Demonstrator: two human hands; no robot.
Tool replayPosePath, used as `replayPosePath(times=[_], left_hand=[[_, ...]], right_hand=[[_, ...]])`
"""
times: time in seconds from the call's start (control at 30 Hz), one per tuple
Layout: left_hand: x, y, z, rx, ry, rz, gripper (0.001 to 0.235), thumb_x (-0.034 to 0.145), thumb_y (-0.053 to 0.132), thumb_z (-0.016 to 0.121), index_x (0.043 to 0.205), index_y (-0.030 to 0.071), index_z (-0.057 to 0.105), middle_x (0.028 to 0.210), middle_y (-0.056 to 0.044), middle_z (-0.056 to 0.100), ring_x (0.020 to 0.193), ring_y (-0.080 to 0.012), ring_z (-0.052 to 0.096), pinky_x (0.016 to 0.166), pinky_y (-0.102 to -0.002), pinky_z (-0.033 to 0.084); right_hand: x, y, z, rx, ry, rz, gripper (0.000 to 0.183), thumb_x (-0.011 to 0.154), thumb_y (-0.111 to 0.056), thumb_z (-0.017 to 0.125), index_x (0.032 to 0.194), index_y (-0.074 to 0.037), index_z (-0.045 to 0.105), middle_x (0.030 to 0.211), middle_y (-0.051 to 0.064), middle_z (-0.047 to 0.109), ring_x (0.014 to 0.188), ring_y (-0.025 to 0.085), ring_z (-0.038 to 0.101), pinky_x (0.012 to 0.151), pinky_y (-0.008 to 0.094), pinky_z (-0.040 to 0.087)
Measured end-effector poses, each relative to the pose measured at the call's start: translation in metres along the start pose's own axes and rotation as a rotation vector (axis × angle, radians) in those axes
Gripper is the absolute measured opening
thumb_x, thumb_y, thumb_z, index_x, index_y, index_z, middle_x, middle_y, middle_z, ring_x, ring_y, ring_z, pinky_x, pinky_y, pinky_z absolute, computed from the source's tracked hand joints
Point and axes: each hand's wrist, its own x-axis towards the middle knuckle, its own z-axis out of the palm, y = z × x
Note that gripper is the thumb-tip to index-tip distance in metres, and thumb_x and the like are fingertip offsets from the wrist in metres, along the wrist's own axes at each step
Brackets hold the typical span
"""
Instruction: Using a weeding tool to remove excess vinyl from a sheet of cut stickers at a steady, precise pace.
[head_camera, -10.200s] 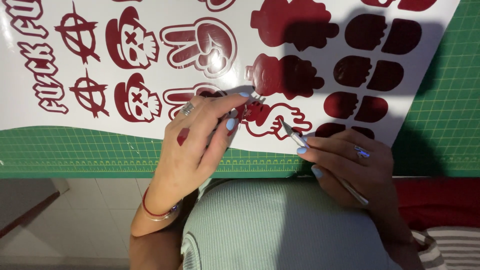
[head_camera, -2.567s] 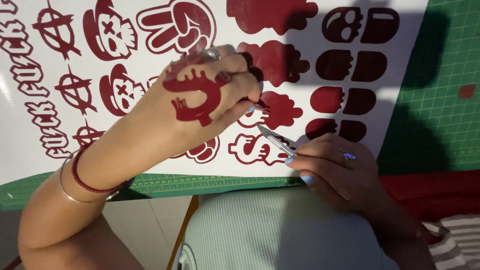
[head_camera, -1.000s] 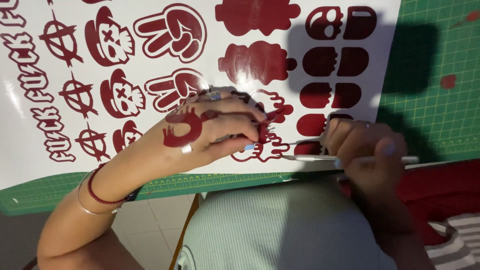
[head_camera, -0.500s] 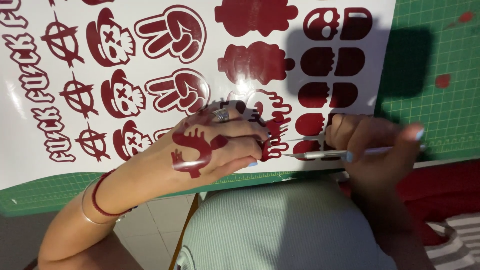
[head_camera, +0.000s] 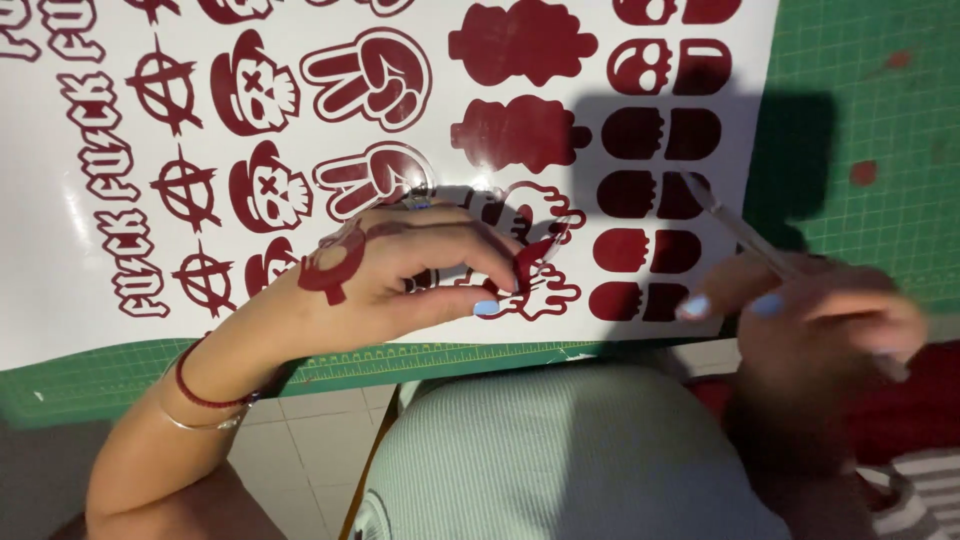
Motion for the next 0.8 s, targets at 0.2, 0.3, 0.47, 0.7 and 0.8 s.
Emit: replayPosePath(times=[0.2, 0.3, 0.47, 0.7, 0.8], left_hand=[[0.005, 0.010, 0.003, -0.025, -0.001, 0.087, 0.020, 0.111, 0.020, 0.059, 0.120, 0.007, 0.071, 0.126, -0.015, 0.074, 0.127, -0.0286, 0.073, 0.110, -0.042, 0.059], [0.003, 0.009, 0.006, -0.002, -0.007, 0.081, 0.016, 0.110, 0.017, 0.063, 0.121, 0.009, 0.071, 0.133, -0.014, 0.070, 0.110, -0.0250, 0.075, 0.103, -0.039, 0.059], [-0.006, -0.007, 0.014, 0.248, 0.062, 0.042, 0.047, 0.112, 0.031, 0.058, 0.144, -0.002, 0.051, 0.129, -0.024, 0.073, 0.105, -0.0383, 0.072, 0.108, -0.055, 0.056], [-0.006, -0.032, 0.032, 1.063, 0.154, 0.045, 0.069, 0.119, 0.047, 0.016, 0.154, -0.002, 0.050, 0.152, -0.020, 0.064, 0.146, -0.0358, 0.058, 0.124, -0.048, 0.051], [0.002, -0.043, 0.044, 1.757, 0.023, -0.023, 0.056, 0.115, 0.000, 0.044, 0.170, 0.010, 0.039, 0.160, -0.017, 0.056, 0.148, -0.0313, 0.052, 0.124, -0.049, 0.048]], right_hand=[[0.025, -0.052, 0.037, -0.264, -0.592, -0.248, 0.025, 0.103, -0.024, 0.067, 0.113, -0.003, 0.057, 0.130, 0.021, 0.071, 0.122, 0.033, 0.075, 0.094, 0.039, 0.068], [0.029, -0.042, 0.047, -0.299, -0.723, -0.244, 0.033, 0.091, -0.004, 0.085, 0.109, -0.006, 0.057, 0.121, 0.017, 0.075, 0.122, 0.032, 0.072, 0.096, 0.044, 0.063], [0.035, -0.049, 0.040, -0.407, -0.709, -0.382, 0.011, 0.099, 0.007, 0.066, 0.102, -0.003, 0.062, 0.108, 0.020, 0.071, 0.106, 0.028, 0.073, 0.079, 0.037, 0.064], [0.046, -0.078, 0.041, -0.607, -0.658, -0.584, 0.021, 0.102, 0.001, 0.081, 0.090, 0.000, 0.064, 0.102, 0.023, 0.076, 0.100, 0.035, 0.074, 0.071, 0.040, 0.065], [0.052, -0.085, 0.067, -0.269, -0.850, -0.581, 0.014, 0.105, -0.027, 0.055, 0.095, -0.019, 0.060, 0.096, 0.003, 0.076, 0.096, 0.020, 0.070, 0.082, 0.040, 0.056]])
